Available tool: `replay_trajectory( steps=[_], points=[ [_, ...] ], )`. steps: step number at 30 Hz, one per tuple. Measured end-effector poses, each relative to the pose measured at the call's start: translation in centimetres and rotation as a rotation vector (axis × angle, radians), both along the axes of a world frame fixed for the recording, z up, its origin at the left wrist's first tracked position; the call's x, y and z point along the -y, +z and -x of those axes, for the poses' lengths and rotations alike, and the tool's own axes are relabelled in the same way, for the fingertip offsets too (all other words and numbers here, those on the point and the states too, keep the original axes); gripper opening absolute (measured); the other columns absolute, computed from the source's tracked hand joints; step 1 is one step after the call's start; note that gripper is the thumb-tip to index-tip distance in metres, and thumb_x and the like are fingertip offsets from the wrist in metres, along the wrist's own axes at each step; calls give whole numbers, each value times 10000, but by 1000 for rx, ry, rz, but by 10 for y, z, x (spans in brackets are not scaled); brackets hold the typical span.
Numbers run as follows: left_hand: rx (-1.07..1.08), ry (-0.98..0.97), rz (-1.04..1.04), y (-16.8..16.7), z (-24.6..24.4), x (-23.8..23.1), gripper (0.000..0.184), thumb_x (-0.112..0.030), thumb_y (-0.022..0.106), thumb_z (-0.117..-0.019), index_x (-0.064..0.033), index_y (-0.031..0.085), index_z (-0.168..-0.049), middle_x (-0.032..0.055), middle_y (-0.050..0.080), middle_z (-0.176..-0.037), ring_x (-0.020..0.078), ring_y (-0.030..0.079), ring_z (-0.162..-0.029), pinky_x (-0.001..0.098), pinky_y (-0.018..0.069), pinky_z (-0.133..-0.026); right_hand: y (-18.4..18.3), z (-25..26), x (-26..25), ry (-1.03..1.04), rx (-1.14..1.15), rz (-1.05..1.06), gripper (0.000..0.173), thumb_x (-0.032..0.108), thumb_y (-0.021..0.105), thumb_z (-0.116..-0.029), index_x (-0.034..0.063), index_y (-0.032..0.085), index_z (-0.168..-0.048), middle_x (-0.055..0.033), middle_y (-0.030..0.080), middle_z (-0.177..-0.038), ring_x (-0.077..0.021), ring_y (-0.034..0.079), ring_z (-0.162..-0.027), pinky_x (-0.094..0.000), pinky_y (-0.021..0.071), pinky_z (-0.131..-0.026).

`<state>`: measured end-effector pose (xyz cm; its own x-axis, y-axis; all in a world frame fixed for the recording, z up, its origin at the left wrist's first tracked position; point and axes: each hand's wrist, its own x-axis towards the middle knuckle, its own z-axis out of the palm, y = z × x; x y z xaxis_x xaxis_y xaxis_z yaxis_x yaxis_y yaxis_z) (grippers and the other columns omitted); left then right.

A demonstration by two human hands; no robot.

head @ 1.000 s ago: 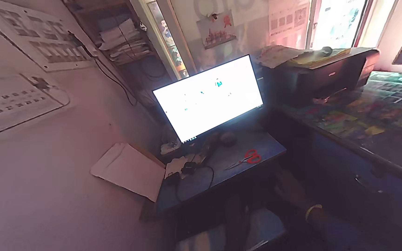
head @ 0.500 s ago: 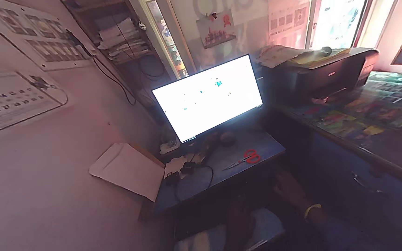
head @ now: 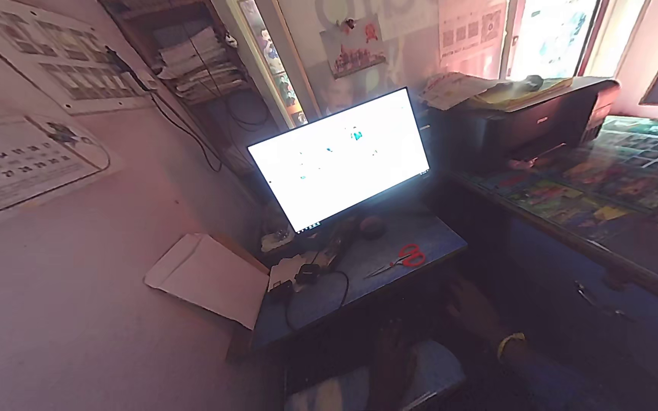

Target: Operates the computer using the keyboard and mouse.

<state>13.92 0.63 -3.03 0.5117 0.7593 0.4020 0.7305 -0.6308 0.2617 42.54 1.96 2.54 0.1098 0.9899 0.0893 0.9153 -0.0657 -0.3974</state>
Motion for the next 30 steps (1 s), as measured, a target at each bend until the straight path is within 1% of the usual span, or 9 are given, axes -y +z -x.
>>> replay_trajectory(
  steps=[3, 4, 7, 9, 11, 12, 17, 22, 30],
  points=[
    [-19, 61, 5, 4, -2, 1, 440, -471, 535, -1008, -164, 718, -1265, 142, 547, -1502, 344, 490, -1415, 535, 396, -1162, -1, 0, 0, 3, -2, -13, 601, 384, 613, -946, 127, 533, -1483, -170, 480, -1537, -356, 452, -1430, -500, 423, -1146],
    [-15, 91, 35, 10, -3, 2, 443, -439, 562, -994, -147, 700, -1297, 156, 538, -1507, 357, 470, -1429, 539, 377, -1175, -1, -1, -1, 7, -7, -14, 601, 386, 615, -947, 130, 532, -1484, -165, 473, -1545, -353, 448, -1434, -498, 420, -1149],
    [-43, 201, 179, 23, -8, 3, 479, -421, 559, -992, -164, 638, -1389, 107, 500, -1550, 304, 405, -1480, 527, 258, -1241, -4, -2, -3, 10, -9, -15, 599, 391, 604, -945, 144, 530, -1486, -151, 473, -1547, -336, 446, -1437, -489, 417, -1153],
    [-22, 214, 165, 18, -6, 4, 518, -442, 528, -1007, -121, 625, -1402, 119, 520, -1536, 312, 409, -1481, 528, 234, -1253, -6, -2, -2, 6, -14, -21, 591, 389, 600, -949, 146, 534, -1483, -151, 477, -1545, -336, 447, -1436, -488, 414, -1156],
    [-6, 217, 171, 17, -6, 4, 542, -436, 519, -1013, -89, 604, -1420, 129, 504, -1550, 333, 377, -1500, 532, 218, -1258, -6, -2, -2, 4, -13, -21, 593, 393, 594, -956, 142, 527, -1489, -157, 465, -1555, -340, 442, -1441, -489, 414, -1157],
    [0, 216, 173, 17, -5, 4, 544, -431, 523, -1012, -83, 598, -1424, 135, 492, -1558, 342, 367, -1504, 536, 220, -1256, -5, -2, -3, 3, -14, -26, 593, 393, 595, -955, 143, 528, -1489, -159, 462, -1557, -339, 442, -1443, -489, 415, -1157],
    [7, 180, 59, 7, -2, 3, 521, -430, 526, -1008, -98, 629, -1396, 122, 500, -1555, 344, 410, -1479, 558, 281, -1226, -4, -2, -1, -1, -24, -27, 595, 378, 604, -963, 128, 514, -1495, -171, 458, -1557, -339, 438, -1448, -488, 407, -1167],
    [8, 135, 1, 0, 1, 1, 511, -447, 482, -1035, -75, 666, -1333, 128, 517, -1538, 336, 433, -1466, 549, 308, -1215, -13, -3, -6, -11, -3, -29, 555, 377, 544, -995, 150, 524, -1500, -150, 471, -1558, -314, 435, -1456, -469, 392, -1181],
    [9, 132, -9, 0, 1, 1, 506, -448, 481, -1033, -83, 672, -1327, 106, 526, -1534, 309, 441, -1464, 535, 313, -1216, -14, -4, -5, 9, 7, -60, 527, 356, 547, -998, 166, 542, -1489, -136, 462, -1567, -311, 439, -1452, -459, 412, -1167]
  ],
)
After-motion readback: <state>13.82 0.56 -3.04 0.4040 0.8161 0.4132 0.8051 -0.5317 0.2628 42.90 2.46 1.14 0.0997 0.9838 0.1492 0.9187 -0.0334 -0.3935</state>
